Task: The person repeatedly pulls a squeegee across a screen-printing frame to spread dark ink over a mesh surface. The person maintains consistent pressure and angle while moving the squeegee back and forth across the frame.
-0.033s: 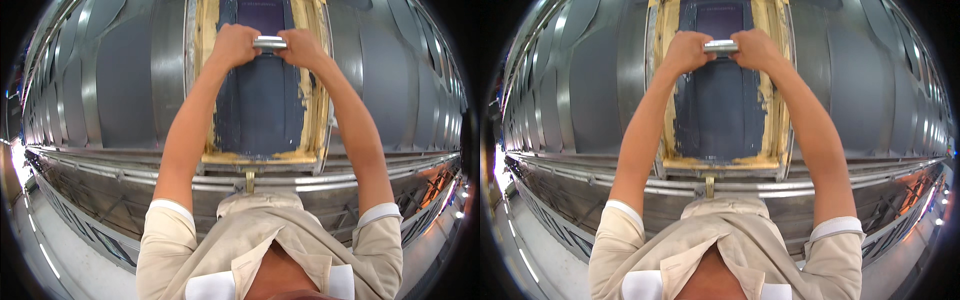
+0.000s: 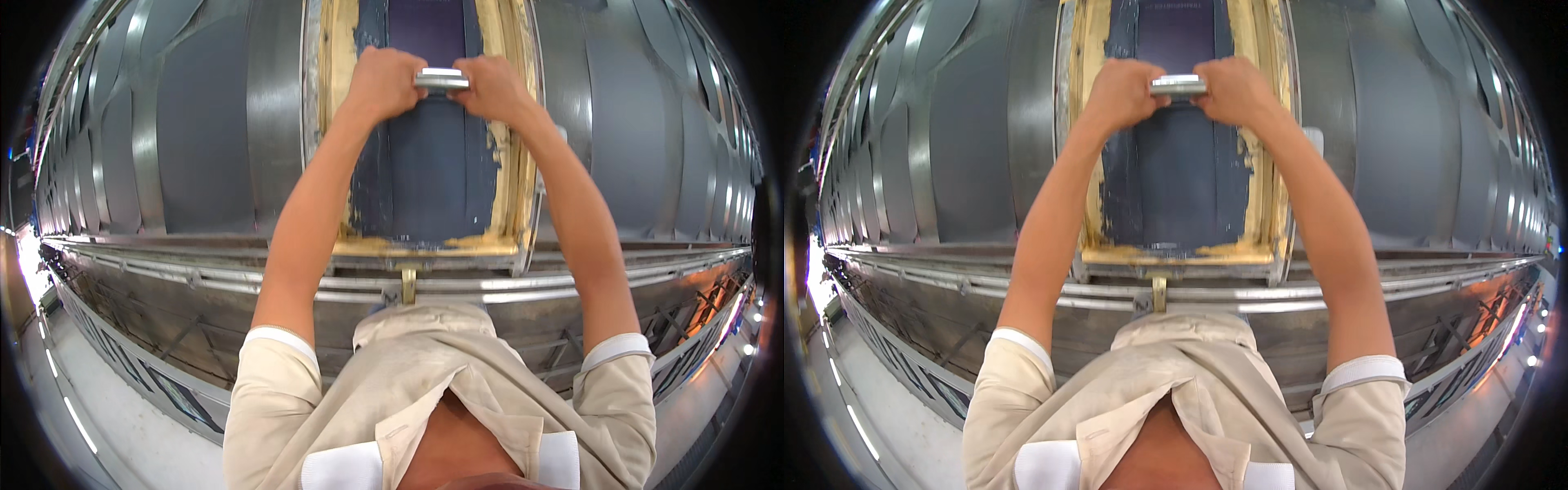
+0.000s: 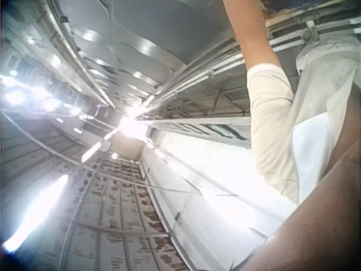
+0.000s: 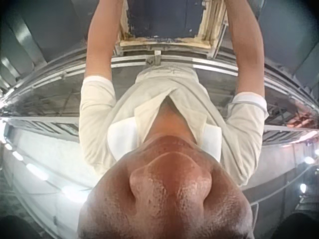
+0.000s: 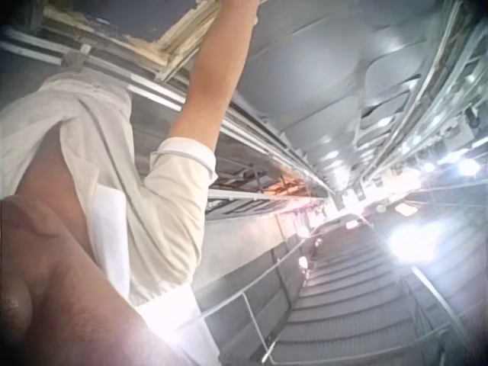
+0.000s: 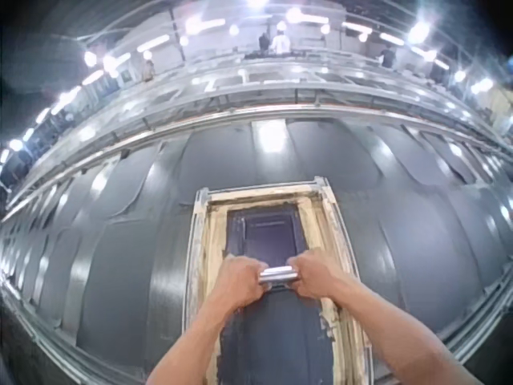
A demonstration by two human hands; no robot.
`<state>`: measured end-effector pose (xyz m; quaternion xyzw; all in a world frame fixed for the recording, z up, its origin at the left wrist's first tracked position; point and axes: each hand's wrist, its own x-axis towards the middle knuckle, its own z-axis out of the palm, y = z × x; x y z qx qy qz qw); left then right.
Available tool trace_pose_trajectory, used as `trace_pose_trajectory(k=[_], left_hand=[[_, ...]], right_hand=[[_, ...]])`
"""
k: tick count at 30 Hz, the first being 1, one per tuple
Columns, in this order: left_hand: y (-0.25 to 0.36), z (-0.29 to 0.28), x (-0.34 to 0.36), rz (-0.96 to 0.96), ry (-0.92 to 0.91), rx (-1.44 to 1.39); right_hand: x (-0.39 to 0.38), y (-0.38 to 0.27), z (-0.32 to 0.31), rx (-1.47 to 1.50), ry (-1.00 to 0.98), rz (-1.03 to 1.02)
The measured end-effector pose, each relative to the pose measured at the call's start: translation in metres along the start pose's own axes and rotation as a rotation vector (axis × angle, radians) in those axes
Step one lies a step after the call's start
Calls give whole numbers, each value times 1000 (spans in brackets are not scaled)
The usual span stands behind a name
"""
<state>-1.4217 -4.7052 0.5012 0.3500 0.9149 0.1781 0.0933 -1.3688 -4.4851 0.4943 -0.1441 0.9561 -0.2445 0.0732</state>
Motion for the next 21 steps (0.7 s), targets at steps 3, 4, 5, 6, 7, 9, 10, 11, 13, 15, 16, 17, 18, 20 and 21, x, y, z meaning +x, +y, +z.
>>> trace_pose_trajectory(k=[3, 4, 5, 6, 7, 9, 10, 11, 13, 15, 16, 17, 18, 20, 21], left_hand=[[43, 19, -93, 55, 72, -48], [53, 24, -114, 75, 61, -10], [66, 27, -138, 80, 57, -5], [75, 29, -157, 76, 74, -42], [82, 30, -169, 71, 74, -44], [89, 29, -179, 60, 61, -48], [89, 28, -176, 56, 54, -41], [85, 26, -168, 50, 28, -40], [70, 17, -138, 36, -29, -31], [45, 3, -83, 57, 45, -8], [31, -3, -54, 64, 81, -2], [15, -9, -20, 58, 69, 39], [-2, -16, 16, 50, 57, 79], [-32, -32, 86, 29, 43, 133], [-44, -40, 116, 16, 36, 142]], right_hand=[[-88, -50, 27, -24, 16, -53], [-109, -62, 32, -30, 45, -61], [-132, -75, 38, -19, 25, -54], [-150, -86, 42, 13, 55, -72], [-162, -93, 44, 41, 49, -74], [-171, -98, 44, 64, 28, -67], [-168, -97, 41, 58, 10, -61], [-160, -93, 37, 54, -22, -50], [-133, -78, 23, 4, -51, -42], [-83, -51, 2, -51, -20, -57], [-52, -33, -7, -73, 16, -73], [-19, -14, -16, -90, 67, -100], [16, 7, -26, -94, 42, -79], [82, 44, -45, -102, 70, -67], [110, 59, -53, -114, 101, -56]])
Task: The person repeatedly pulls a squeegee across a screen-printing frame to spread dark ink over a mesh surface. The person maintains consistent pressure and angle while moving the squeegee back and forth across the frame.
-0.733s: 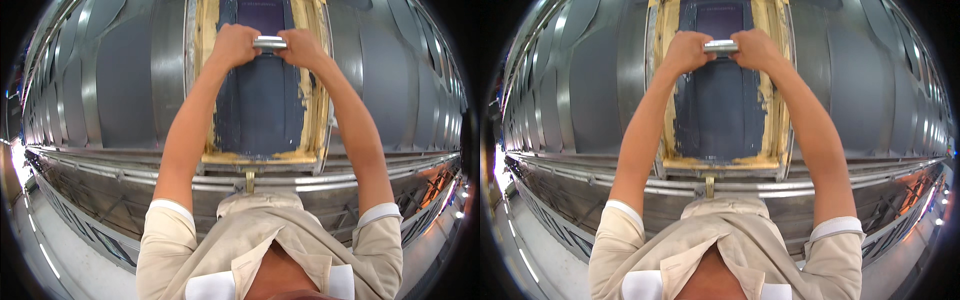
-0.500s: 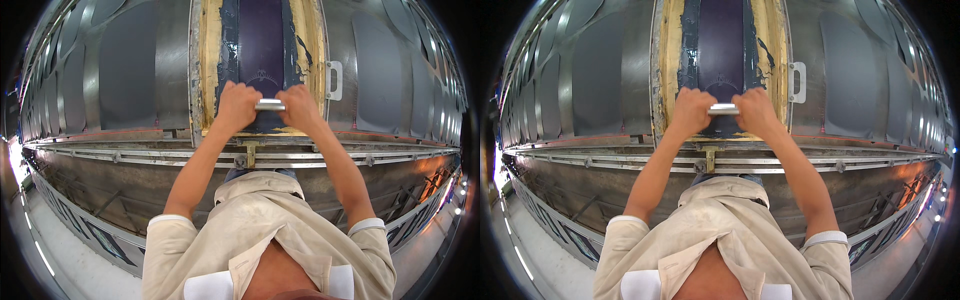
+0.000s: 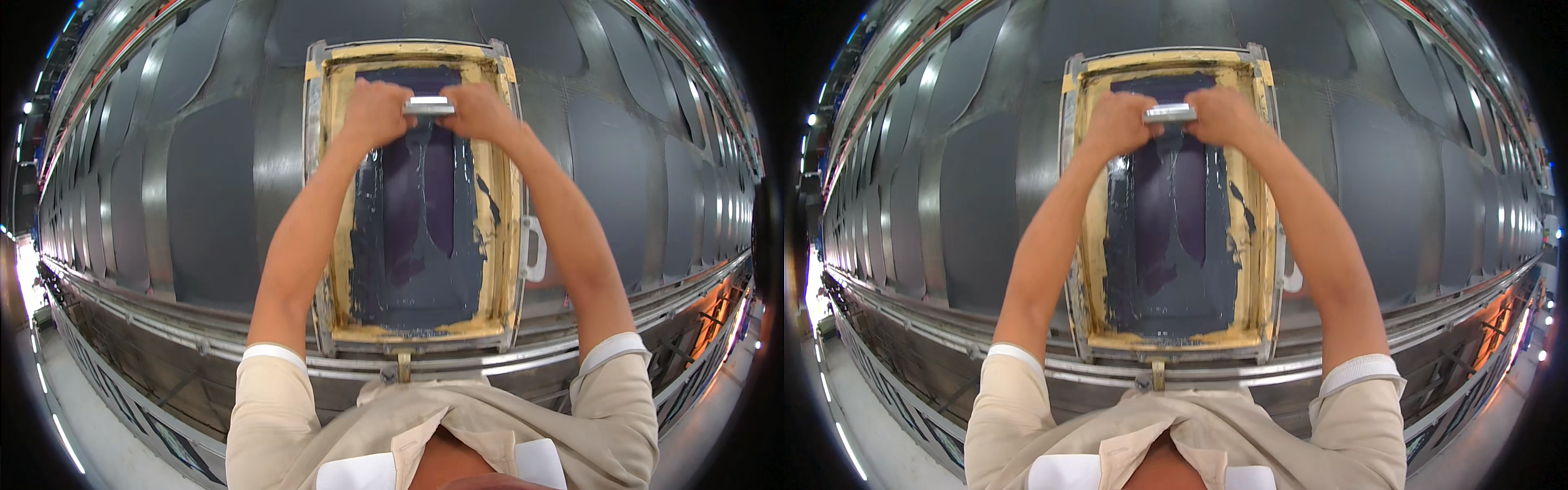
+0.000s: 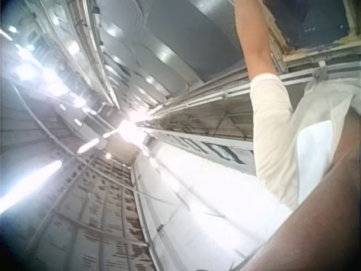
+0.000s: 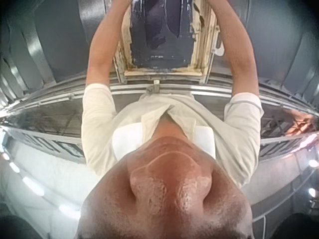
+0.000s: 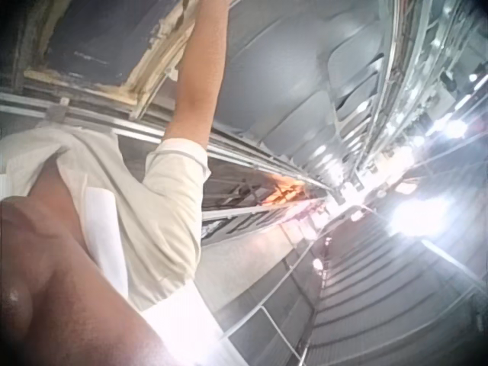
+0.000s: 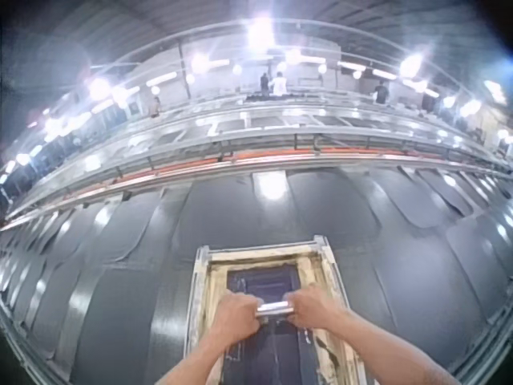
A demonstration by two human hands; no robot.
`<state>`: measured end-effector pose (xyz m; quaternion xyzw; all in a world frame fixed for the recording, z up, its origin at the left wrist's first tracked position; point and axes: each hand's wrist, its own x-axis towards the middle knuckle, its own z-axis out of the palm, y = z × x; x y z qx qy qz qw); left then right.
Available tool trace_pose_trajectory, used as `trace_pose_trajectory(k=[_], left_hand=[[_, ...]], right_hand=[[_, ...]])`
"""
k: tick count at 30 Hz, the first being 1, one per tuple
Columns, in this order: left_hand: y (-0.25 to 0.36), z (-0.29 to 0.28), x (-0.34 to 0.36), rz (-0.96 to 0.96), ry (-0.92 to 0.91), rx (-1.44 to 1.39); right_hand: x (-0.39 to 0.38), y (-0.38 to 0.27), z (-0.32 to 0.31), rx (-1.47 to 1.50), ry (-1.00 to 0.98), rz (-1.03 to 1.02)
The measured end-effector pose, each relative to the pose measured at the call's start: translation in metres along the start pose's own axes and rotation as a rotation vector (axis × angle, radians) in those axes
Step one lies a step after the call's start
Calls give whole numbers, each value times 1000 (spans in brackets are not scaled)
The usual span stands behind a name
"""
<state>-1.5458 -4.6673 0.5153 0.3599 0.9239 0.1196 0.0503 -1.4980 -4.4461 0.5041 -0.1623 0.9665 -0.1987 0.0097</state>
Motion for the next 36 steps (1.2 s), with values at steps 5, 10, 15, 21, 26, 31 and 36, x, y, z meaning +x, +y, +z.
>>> trace_pose_trajectory(k=[5, 10, 15, 21, 26, 31, 36], left_hand=[[-43, -11, 97, -7, 37, 45], [-60, -2, 118, -84, -53, -121], [-48, -10, 102, -57, -30, -103], [-1, 15, 3, -52, -41, -74], [64, 38, -133, 65, 111, -167], [136, 47, -270, 39, 83, -101], [156, 45, -306, 46, 201, -73]], right_hand=[[92, 62, -14, -29, -74, 58], [113, 82, 0, 15, -164, 143], [100, 69, -6, 41, -138, 88], [-1, 4, 13, 130, -125, 117], [-129, -75, 33, 136, -98, 62], [-252, -170, 37, 95, -157, 48], [-281, -160, 19, 338, 8, 235]])
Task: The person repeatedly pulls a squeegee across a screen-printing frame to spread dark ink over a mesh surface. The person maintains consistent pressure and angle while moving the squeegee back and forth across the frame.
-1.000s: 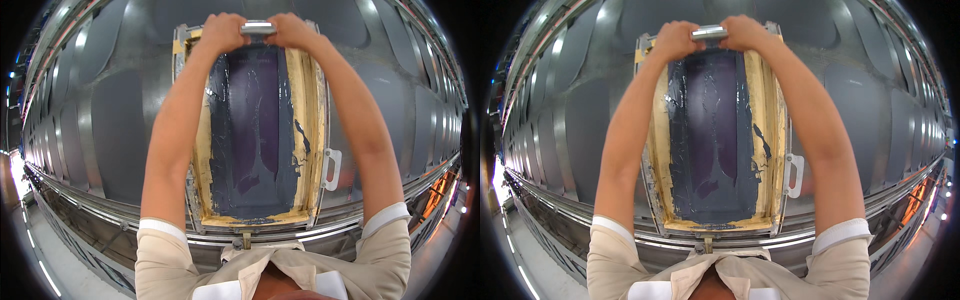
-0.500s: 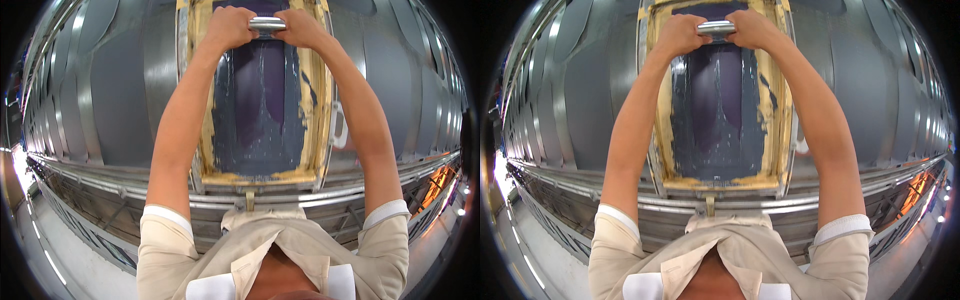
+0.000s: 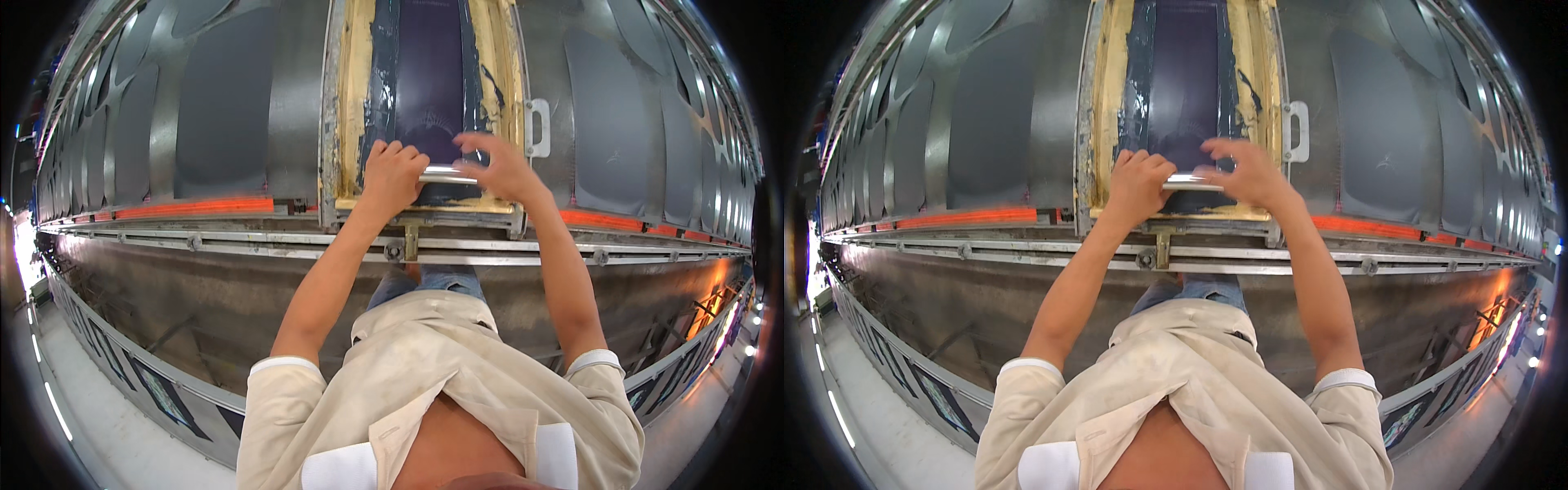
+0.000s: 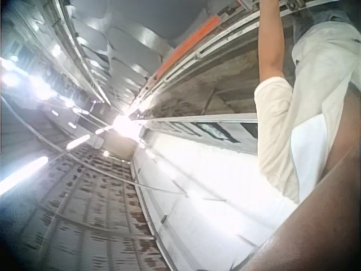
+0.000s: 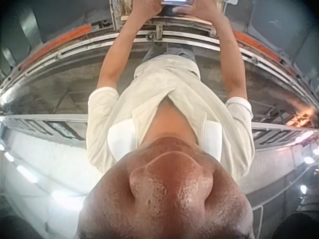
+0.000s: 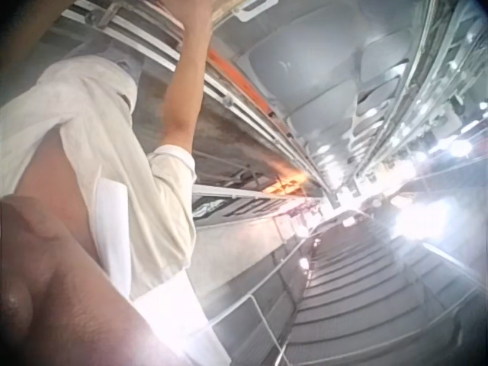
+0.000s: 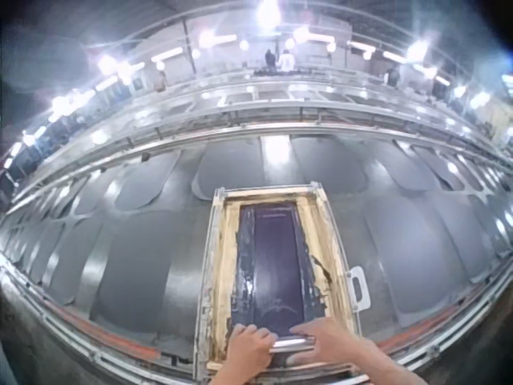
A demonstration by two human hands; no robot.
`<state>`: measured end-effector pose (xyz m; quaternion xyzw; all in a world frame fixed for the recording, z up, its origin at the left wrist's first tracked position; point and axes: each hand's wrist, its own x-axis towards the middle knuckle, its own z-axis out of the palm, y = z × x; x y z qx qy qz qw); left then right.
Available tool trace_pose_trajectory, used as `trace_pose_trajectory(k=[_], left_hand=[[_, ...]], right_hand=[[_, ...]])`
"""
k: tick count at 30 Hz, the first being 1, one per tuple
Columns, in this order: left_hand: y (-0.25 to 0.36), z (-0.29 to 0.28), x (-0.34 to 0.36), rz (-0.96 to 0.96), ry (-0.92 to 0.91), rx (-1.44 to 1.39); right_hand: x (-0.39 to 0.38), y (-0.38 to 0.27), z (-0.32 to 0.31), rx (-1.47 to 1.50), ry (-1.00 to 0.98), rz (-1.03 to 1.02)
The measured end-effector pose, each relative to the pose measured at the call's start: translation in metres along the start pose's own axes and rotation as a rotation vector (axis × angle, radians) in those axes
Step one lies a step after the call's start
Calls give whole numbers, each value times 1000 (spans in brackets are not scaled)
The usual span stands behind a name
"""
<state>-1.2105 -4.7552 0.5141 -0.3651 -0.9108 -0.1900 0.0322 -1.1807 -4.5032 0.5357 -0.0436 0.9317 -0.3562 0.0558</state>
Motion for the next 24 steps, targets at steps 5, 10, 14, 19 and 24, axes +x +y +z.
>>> trace_pose_trajectory(k=[5, 10, 14, 19, 24], left_hand=[[0, -5, 12, -11, -91, -23], [-4, -5, 7, -35, -83, -29], [-8, -17, 0, -109, -90, -82], [-83, -73, -42, -212, -85, -7], [-233, -155, -135, -261, -91, 14]], right_hand=[[57, 102, -33, -213, 640, 588], [66, 127, -31, -87, 536, 508], [68, 111, -58, -5, 521, 591], [110, 32, 21, 64, 593, 423], [176, -106, 162, 183, 687, 313]])
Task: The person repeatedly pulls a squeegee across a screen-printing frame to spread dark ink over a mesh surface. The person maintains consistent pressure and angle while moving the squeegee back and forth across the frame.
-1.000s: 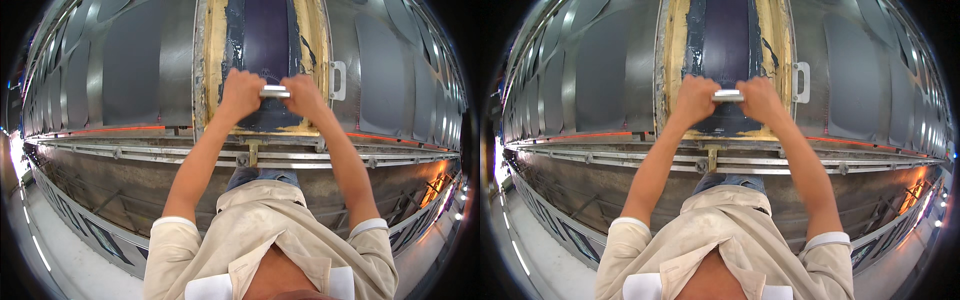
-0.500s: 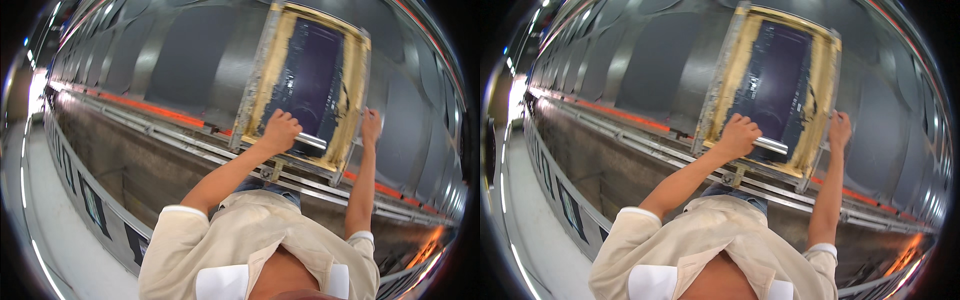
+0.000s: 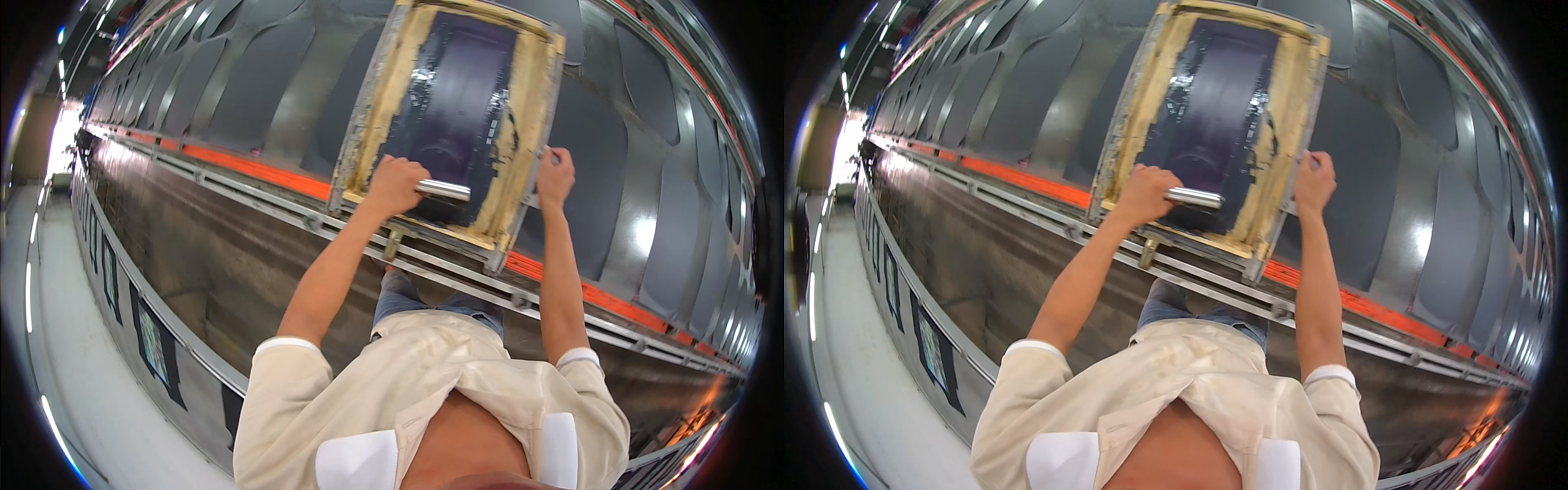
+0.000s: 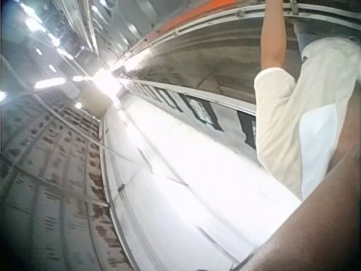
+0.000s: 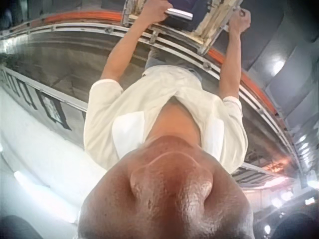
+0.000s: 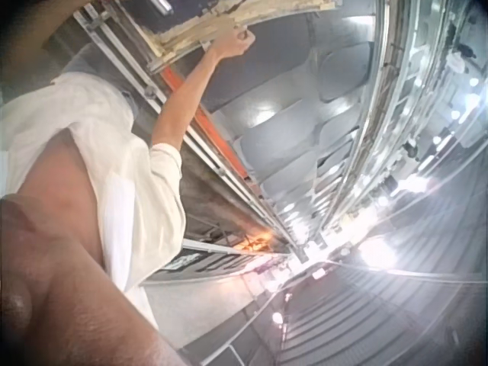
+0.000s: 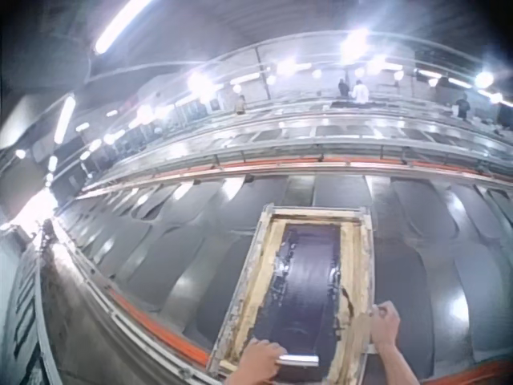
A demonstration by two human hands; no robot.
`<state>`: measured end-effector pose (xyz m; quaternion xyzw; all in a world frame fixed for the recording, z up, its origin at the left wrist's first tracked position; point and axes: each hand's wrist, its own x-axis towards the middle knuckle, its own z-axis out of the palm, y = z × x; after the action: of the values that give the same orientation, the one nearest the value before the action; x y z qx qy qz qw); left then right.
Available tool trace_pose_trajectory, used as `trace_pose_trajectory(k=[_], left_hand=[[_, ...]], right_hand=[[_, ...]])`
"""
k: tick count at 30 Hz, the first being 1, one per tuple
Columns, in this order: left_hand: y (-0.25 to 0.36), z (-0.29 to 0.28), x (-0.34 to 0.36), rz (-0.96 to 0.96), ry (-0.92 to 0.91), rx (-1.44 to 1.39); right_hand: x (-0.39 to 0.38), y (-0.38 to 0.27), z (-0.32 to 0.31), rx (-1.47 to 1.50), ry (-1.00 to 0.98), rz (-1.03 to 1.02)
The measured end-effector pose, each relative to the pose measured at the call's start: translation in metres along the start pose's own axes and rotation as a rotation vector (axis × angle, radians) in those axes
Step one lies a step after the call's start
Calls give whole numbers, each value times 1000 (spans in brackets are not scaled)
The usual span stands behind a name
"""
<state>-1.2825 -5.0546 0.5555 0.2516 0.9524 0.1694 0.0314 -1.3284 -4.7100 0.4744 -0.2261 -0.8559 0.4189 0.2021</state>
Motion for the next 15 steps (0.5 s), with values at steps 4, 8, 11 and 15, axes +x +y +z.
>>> trace_pose_trajectory(k=[4, 8, 11, 15], left_hand=[[-58, -25, -18, 67, 80, 0], [-64, -35, -54, 148, 112, 33], [-82, -35, -82, 202, 89, 11], [-91, -19, -82, 257, 124, 27]], right_hand=[[-13, -44, 54, 42, -40, 56], [-19, -60, 64, 41, -50, 113], [-26, -70, 71, 11, -49, 147], [-24, -68, 79, -60, -57, 165]])
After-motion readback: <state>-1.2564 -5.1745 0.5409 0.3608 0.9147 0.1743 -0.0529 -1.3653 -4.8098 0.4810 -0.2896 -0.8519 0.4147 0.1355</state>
